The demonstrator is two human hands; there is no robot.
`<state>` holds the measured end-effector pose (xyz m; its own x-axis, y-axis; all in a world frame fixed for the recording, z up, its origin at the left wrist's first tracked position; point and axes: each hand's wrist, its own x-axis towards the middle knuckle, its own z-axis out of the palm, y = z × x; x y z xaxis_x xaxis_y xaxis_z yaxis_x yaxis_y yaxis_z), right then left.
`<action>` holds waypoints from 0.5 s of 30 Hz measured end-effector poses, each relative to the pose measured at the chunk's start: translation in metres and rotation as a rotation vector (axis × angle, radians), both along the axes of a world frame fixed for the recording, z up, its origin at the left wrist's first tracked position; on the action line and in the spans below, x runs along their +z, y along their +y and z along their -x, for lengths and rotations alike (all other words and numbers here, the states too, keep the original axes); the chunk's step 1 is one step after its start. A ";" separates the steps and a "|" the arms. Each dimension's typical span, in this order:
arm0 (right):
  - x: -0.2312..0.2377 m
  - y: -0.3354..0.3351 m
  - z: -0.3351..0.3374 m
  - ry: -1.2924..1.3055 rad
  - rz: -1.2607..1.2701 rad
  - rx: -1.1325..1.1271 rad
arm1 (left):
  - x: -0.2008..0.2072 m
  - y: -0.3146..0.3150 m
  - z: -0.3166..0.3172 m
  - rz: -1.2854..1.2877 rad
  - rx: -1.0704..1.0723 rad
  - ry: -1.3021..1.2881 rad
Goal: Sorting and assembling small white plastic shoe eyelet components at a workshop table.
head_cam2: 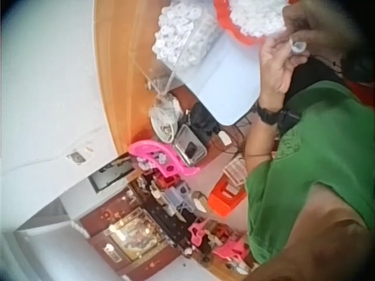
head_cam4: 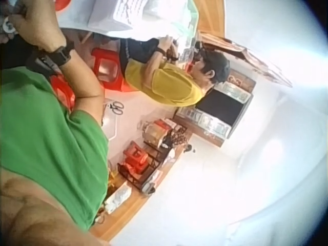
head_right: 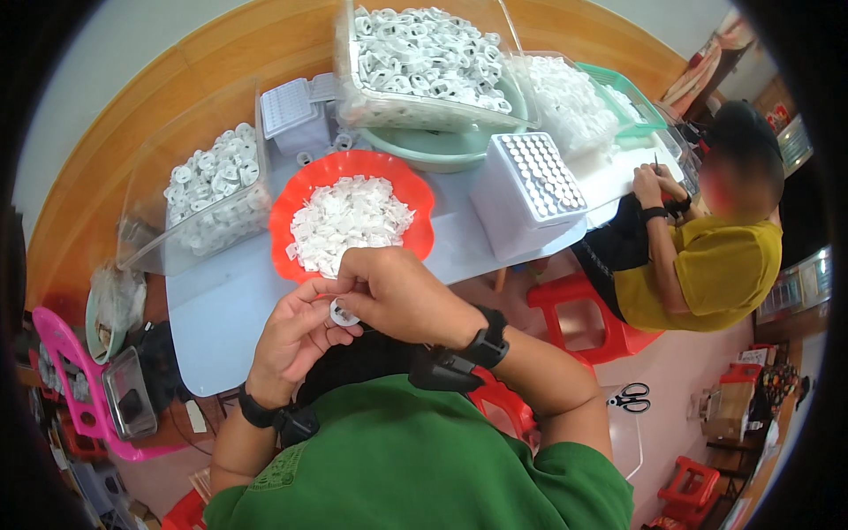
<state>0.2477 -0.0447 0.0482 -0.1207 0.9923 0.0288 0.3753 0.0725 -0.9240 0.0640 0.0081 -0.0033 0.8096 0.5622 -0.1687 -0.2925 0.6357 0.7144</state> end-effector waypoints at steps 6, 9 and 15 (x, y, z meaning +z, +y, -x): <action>-0.019 -0.009 -0.001 -0.133 -0.351 -0.082 | -0.003 0.000 -0.003 0.028 -0.072 0.037; -0.020 -0.014 -0.003 -0.082 -0.405 -0.028 | -0.011 0.001 0.000 0.034 -0.133 -0.004; -0.003 -0.035 -0.028 -0.233 -0.568 -0.199 | -0.010 0.002 -0.010 -0.023 -0.189 -0.020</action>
<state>0.2761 -0.0798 0.0449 -0.0028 0.8339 0.5519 0.6179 0.4354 -0.6547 0.0741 0.0101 -0.0137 0.9042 0.4032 -0.1407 -0.1834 0.6641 0.7248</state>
